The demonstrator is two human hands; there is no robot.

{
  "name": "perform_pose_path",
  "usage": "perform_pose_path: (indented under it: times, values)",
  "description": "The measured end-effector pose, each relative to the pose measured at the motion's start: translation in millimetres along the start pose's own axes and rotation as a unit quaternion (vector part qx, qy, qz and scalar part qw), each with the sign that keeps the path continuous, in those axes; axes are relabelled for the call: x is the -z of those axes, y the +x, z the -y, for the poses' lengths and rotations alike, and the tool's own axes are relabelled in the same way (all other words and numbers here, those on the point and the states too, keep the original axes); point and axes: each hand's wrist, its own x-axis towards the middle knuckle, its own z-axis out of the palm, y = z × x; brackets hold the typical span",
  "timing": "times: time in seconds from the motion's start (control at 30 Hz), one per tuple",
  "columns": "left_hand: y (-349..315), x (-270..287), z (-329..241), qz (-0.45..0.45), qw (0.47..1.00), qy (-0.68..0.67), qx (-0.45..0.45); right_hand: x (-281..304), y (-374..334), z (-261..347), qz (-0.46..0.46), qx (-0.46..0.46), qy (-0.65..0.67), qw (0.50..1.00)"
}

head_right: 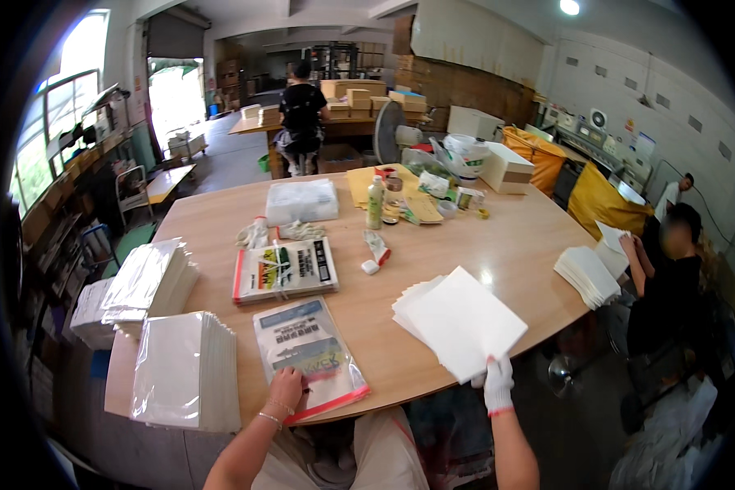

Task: The person sits on the floor and repeatedly inserts white book covers into clear plastic sleeves. They pick up a cover, slide it into a sleeve, and place the sleeved item onto a stack on the table.

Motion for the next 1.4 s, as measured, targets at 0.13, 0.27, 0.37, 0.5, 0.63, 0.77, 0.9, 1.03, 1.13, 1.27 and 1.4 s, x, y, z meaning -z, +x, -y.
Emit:
perform_pose_path:
  times: [0.13,0.27,0.37,0.5,0.63,0.77,0.9,1.03,1.13,1.27,1.4]
  values:
    - [2.6,20.9,-1.1,0.039,0.994,-0.077,0.060,-16.9,-107.1,69.1,0.146,-0.170,0.198,0.954]
    - [-5.0,4.1,12.0,-0.005,0.995,-0.098,-0.003,-35.6,-172.4,69.6,0.242,-0.328,0.222,0.886]
    - [-27.1,9.4,14.4,-0.102,0.993,-0.065,-0.001,-47.9,-191.0,47.7,0.225,-0.385,0.253,0.859]
    - [-31.9,40.8,8.2,-0.116,0.975,-0.121,0.147,-60.1,-210.3,24.8,0.122,-0.408,0.281,0.860]
    - [-31.9,69.4,2.2,0.060,0.840,-0.454,0.290,-64.3,-222.4,16.1,0.131,-0.420,0.335,0.833]
    - [-37.8,59.9,-1.4,0.072,0.828,-0.492,0.260,-95.1,-236.6,70.0,0.081,-0.350,0.217,0.908]
    - [-64.2,53.9,-44.9,-0.031,0.849,-0.495,0.180,-88.2,-241.1,65.2,0.041,-0.413,0.257,0.873]
    - [-81.1,-11.5,-97.1,-0.148,0.682,-0.682,0.219,-94.4,-252.1,75.9,0.049,-0.508,0.262,0.819]
    - [-76.5,-78.7,-98.3,-0.068,0.532,-0.810,0.238,-89.5,-264.7,72.8,0.069,-0.527,0.189,0.826]
    - [-119.7,-109.4,-116.4,0.022,0.334,-0.894,0.297,-97.6,-272.0,51.6,0.044,-0.528,0.183,0.828]
    - [-152.7,-93.4,-128.3,-0.141,0.909,-0.389,0.041,-143.9,-247.2,16.2,0.108,-0.504,0.264,0.815]
